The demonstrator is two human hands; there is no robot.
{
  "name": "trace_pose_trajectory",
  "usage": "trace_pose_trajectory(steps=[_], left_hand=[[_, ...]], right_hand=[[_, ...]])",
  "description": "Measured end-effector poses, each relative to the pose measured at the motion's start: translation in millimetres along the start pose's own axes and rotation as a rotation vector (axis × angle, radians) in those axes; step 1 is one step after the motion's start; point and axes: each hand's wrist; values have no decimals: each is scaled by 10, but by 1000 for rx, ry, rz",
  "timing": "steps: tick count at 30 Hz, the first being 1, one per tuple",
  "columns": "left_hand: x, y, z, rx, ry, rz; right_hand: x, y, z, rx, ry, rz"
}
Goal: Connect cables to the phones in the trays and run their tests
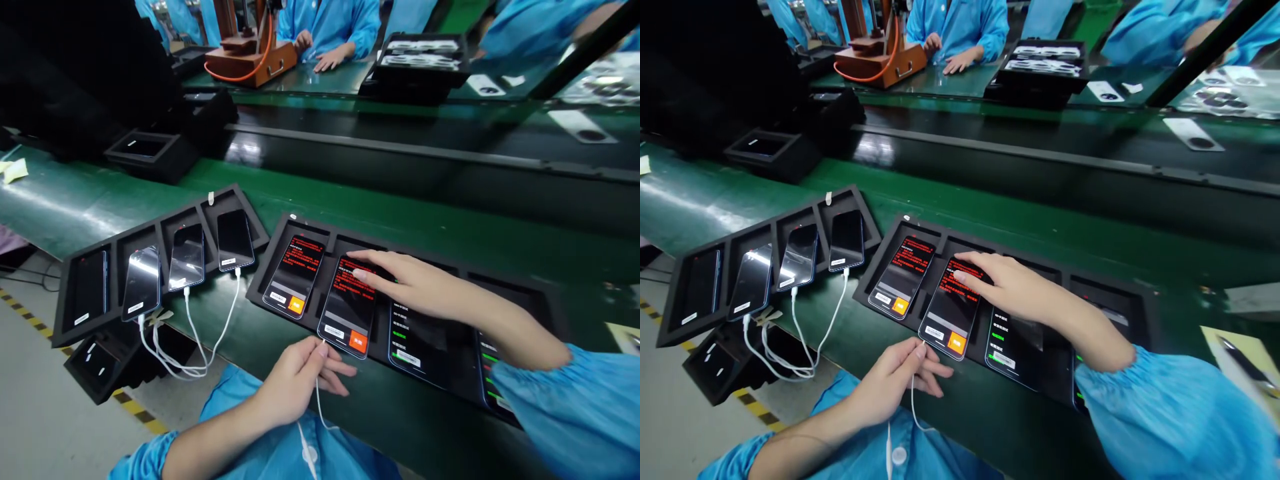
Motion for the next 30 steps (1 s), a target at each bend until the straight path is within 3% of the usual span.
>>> trace_pose_trajectory(steps=[10,15,24,30], left_hand=[[88,24,41,-14,-90,-152],[117,41,61,0,-101,-157],[154,9,89,-80,-144,-132],[127,-34,114,-131,-136,-164]], right_hand=[[12,37,47,66,-41,-50],[10,95,48,33,-68,-44],[-81,307,-10,-13,-8,-133],[-63,171,42,-35,3,-22]])
Point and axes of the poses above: each hand's wrist, its own z-axis towards the middle knuckle, its own y-axis out of the palm, x = y × z, and after that the axes turned 5 degrees about -z, right-handed
